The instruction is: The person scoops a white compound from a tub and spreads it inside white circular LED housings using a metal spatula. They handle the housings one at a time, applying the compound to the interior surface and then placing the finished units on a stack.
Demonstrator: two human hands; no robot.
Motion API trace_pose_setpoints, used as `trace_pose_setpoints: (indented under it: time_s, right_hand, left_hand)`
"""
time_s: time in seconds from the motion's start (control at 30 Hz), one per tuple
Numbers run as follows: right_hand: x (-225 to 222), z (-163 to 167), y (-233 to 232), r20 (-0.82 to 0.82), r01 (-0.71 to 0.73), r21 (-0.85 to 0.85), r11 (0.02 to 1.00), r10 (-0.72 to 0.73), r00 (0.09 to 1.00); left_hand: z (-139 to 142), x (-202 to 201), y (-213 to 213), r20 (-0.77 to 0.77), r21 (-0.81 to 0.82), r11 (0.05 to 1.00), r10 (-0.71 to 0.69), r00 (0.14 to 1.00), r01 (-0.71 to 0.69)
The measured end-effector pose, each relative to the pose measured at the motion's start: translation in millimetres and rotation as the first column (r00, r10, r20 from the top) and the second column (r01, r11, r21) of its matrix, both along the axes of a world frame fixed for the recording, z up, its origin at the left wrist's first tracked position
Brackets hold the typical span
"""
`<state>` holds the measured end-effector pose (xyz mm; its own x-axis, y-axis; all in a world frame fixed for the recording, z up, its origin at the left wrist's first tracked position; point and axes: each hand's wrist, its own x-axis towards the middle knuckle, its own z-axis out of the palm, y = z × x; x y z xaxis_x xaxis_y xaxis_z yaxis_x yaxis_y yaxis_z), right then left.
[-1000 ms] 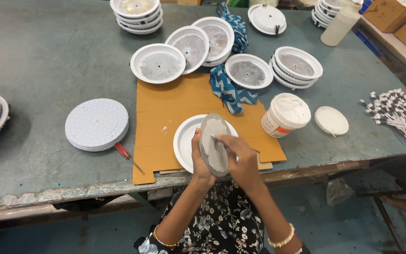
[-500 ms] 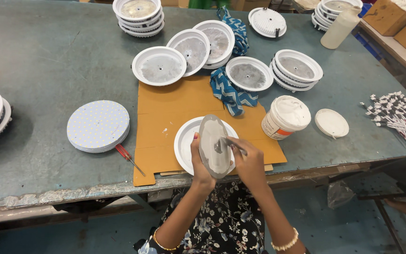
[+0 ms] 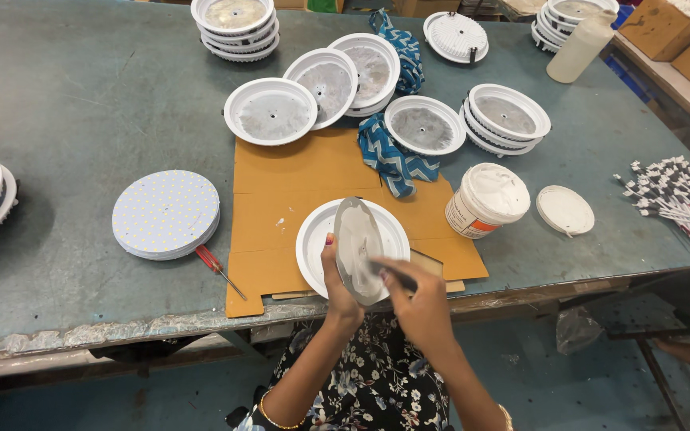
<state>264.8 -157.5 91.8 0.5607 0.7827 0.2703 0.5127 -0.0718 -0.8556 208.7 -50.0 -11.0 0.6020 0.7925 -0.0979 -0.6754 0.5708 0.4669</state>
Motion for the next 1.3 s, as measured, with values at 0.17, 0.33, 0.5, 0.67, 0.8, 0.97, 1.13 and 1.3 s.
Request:
trace_pose_setpoints:
  time_s: [0.17, 0.33, 0.5, 0.67, 0.8, 0.97, 1.13, 1.3]
  right_hand:
    - [-4.5, -1.6, 16.2, 0.134, -0.005, 0.08, 0.997, -0.006, 0.991]
    - [-21.5, 0.1, -7.0, 0.257, -0.123, 0.07, 0.99, 0.101, 0.961]
    - [18.3, 20.8, 12.8, 0.08, -0.074, -0.001, 0.997, 0.074, 0.994]
    - [22.2, 28.0, 44.3, 0.288, -0.109, 0.165, 0.98, 0.058, 0.956]
    - [-1.8, 19.7, 31.6, 0.401, -0.212, 0.098, 0.972, 0.156, 0.903]
    - [-5.1, 9.3, 4.3, 0.555, -0.446, 0.138, 0.884, 0.304, 0.774]
    - [38.5, 4.8, -0.8, 0.311, -0.291, 0.053, 0.955, 0.261, 0.914]
    - [72.4, -0.7, 35.0, 0.394, -0.204, 0.142, 0.969, 0.134, 0.909]
  left_hand:
    - [4.4, -1.3, 0.1, 0.021, 0.027, 1.0, 0.006, 1.0, -0.006]
    - [18.9, -11.2, 4.1, -0.038, -0.009, 0.999, -0.033, 0.999, 0.032]
    - [37.3, -8.7, -4.3, -0.02, 0.06, 0.99, -0.124, 0.992, 0.125]
    - [45.8, -6.0, -6.4, -0.106, 0.06, 0.984, -0.161, 0.981, 0.168]
    - [45.9, -14.7, 4.1, -0.061, -0.028, 0.977, -0.214, 0.975, 0.213]
    - [51.8, -23.5, 9.0, -0.026, -0.069, 0.965, -0.256, 0.966, 0.254]
    - [64.2, -23.6, 5.6, 0.053, -0.006, 0.944, -0.328, 0.943, 0.329]
    - [67.0, -25.9, -2.1, -0.005, -0.032, 0.919, -0.393, 0.919, 0.393]
